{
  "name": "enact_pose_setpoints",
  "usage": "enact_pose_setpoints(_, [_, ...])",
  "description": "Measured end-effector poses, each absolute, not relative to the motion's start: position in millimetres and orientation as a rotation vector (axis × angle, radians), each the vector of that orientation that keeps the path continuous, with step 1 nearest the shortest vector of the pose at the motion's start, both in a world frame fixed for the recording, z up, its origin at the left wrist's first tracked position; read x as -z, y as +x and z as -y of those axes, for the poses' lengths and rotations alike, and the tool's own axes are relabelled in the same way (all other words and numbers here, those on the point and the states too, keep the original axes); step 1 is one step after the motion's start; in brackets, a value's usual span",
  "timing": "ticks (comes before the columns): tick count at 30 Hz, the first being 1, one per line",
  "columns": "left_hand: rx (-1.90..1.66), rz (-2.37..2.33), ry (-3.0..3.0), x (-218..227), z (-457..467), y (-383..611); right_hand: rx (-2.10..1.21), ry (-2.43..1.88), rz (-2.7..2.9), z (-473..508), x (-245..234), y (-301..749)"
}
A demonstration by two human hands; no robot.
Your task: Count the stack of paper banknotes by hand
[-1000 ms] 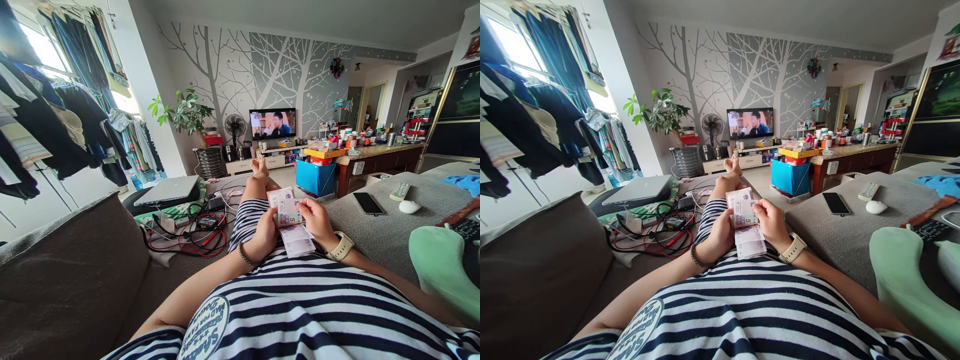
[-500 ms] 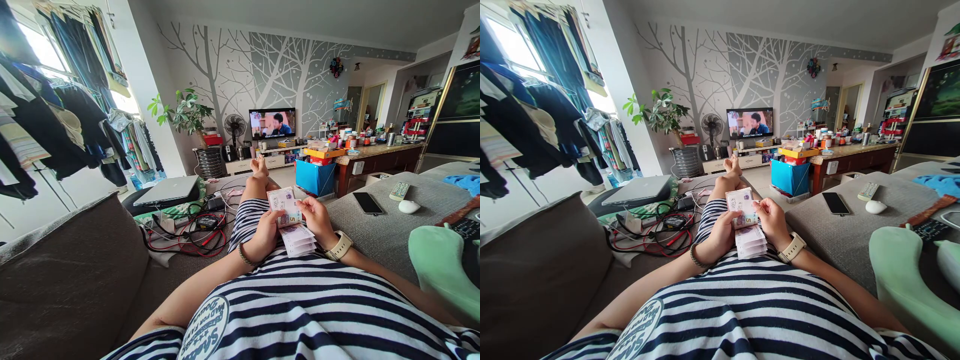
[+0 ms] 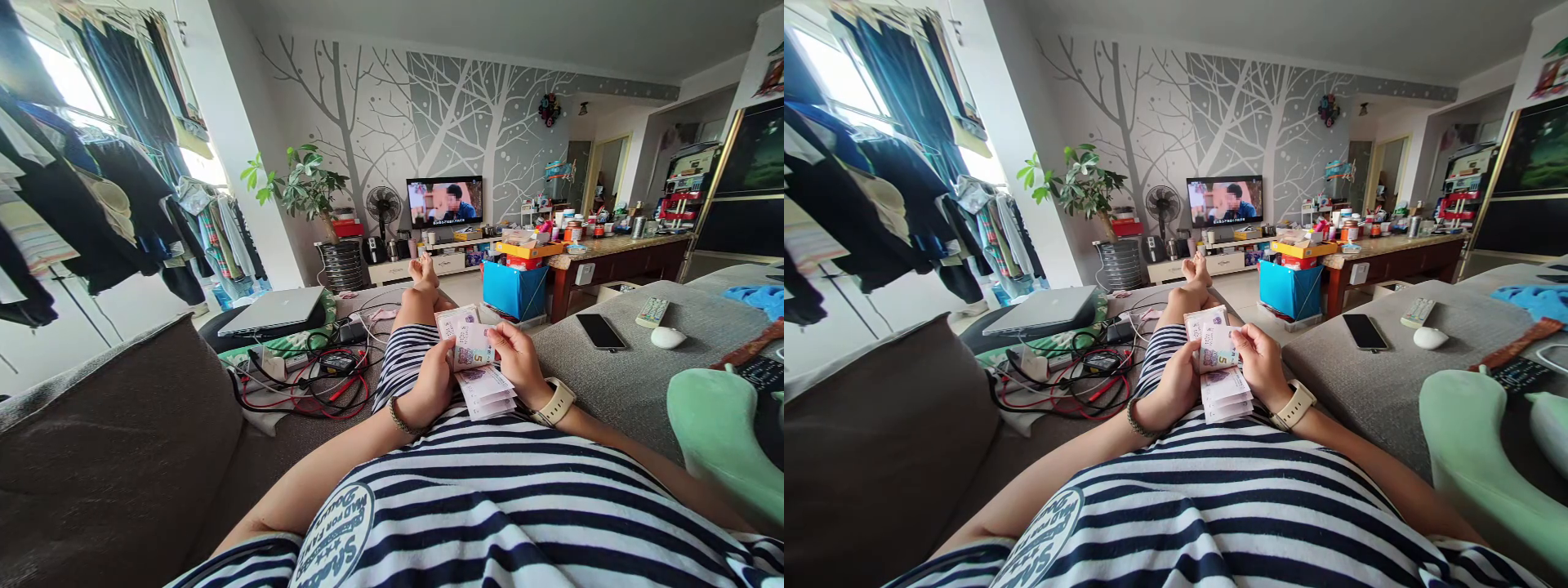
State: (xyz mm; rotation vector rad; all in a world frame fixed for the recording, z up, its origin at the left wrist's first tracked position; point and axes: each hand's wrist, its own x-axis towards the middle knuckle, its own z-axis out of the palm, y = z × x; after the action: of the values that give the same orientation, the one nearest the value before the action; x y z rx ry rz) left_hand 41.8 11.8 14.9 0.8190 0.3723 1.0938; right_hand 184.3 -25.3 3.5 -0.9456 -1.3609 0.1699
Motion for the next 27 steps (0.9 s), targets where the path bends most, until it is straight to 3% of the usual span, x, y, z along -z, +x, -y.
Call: enact_pose_setpoints(27, [-1.131,-0.352,0.893,-11,-16,45,-0.215,-0.831,1.336,32,-10,185])
